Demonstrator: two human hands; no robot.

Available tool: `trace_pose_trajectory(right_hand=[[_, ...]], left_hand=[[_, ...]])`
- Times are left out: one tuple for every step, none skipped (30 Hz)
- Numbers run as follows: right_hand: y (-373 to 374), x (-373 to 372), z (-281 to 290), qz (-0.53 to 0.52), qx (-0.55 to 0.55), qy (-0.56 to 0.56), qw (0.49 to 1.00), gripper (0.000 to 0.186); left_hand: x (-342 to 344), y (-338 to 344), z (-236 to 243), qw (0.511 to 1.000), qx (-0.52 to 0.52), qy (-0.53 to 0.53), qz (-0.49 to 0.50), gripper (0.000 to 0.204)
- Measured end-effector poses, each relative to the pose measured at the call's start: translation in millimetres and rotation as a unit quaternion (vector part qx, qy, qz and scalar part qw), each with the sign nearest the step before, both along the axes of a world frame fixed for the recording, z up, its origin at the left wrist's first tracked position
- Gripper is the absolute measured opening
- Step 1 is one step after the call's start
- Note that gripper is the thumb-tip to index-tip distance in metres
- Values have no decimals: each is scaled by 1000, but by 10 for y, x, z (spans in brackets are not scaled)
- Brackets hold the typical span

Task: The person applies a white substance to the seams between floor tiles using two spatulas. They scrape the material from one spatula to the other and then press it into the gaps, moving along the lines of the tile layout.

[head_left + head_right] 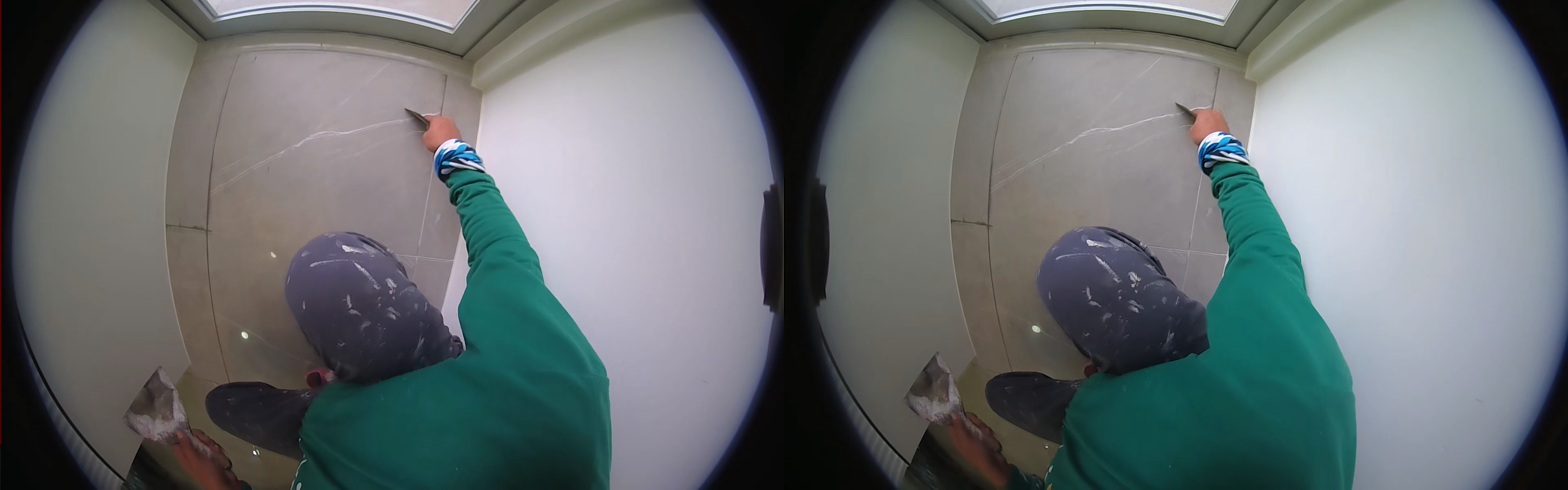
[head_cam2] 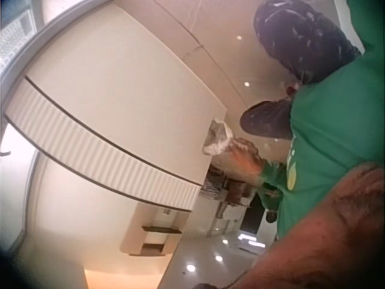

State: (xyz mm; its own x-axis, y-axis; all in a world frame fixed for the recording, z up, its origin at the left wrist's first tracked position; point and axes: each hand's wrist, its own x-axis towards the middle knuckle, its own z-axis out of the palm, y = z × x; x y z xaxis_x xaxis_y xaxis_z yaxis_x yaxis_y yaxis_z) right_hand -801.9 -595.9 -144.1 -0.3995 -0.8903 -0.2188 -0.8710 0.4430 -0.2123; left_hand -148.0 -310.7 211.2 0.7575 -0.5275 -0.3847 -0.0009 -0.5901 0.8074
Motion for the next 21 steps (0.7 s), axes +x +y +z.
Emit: trace_pose_trajectory(right_hand=[[-21, -88, 43, -16, 10, -16, 1000, 39], [-47, -214, 84, -43, -1, -16, 999, 41], [-76, -362, 91, -26, 19, -22, 999, 41], [-116, -520, 71, -27, 9, -4, 1000, 42], [-145, -638, 12, -7, 22, 11, 1000, 42], [-141, -713, -63, 31, 18, 20, 999, 43], [-140, -758, -120, 65, 22, 33, 997, 43], [-97, -745, -180, 104, 21, 50, 993, 44], [-4, -677, -228, 109, -23, 35, 993, 44], [115, -581, -238, 133, -29, 46, 990, 42], [290, -409, -229, 102, -38, 37, 993, 39], [457, -255, -170, 84, -21, 27, 996, 39], [661, -102, -88, 83, -25, 26, 996, 39], [777, 15, 28, 94, -38, 13, 995, 37], [815, 89, 164, 92, -13, 15, 996, 34], [830, 171, 293, 89, 8, 15, 996, 31], [835, 279, 414, 29, -14, -19, 999, 32], [784, 368, 559, -25, -40, -55, 997, 33], [665, 465, 735, -76, -67, -88, 991, 34], [570, 615, 931, -110, -139, -122, 977, 25], [510, 824, 1149, -199, -173, -378, 887, 22]], left_hand=[[-68, -25, 17, 998, 8, -20, 65, 30], [-119, -77, 13, 997, 15, -34, 69, 29], [-177, -133, 26, 997, 14, -37, 64, 28], [-241, -205, 21, 997, 10, -43, 56, 28], [-319, -270, 18, 997, 3, -48, 56, 27], [-417, -327, 28, 997, -7, -54, 57, 26], [-522, -357, 62, 997, -19, -59, 55, 25], [-641, -379, 89, 996, -30, -70, 43, 24], [-753, -349, 189, 996, -46, -80, -14, 23], [-857, -316, 246, 992, -65, -89, -69, 22], [-898, -298, 345, 979, -83, -54, -181, 22], [-903, -282, 361, 978, -76, -42, -189, 22], [-860, -255, 400, 978, -69, -30, -196, 23], [-773, -238, 359, 994, -34, -41, -95, 23], [-644, -221, 302, 998, -14, -32, -52, 24], [-503, -196, 210, 1000, 4, -22, -8, 24], [-307, -174, 135, 1000, 10, 1, -26, 24], [-174, -120, 69, 999, 35, 4, -7, 25], [-90, -41, -43, 999, -11, 28, -43, 25], [-43, -4, -131, 997, -41, 36, -51, 26], [-4, 20, -214, 993, -82, 57, -63, 26]])
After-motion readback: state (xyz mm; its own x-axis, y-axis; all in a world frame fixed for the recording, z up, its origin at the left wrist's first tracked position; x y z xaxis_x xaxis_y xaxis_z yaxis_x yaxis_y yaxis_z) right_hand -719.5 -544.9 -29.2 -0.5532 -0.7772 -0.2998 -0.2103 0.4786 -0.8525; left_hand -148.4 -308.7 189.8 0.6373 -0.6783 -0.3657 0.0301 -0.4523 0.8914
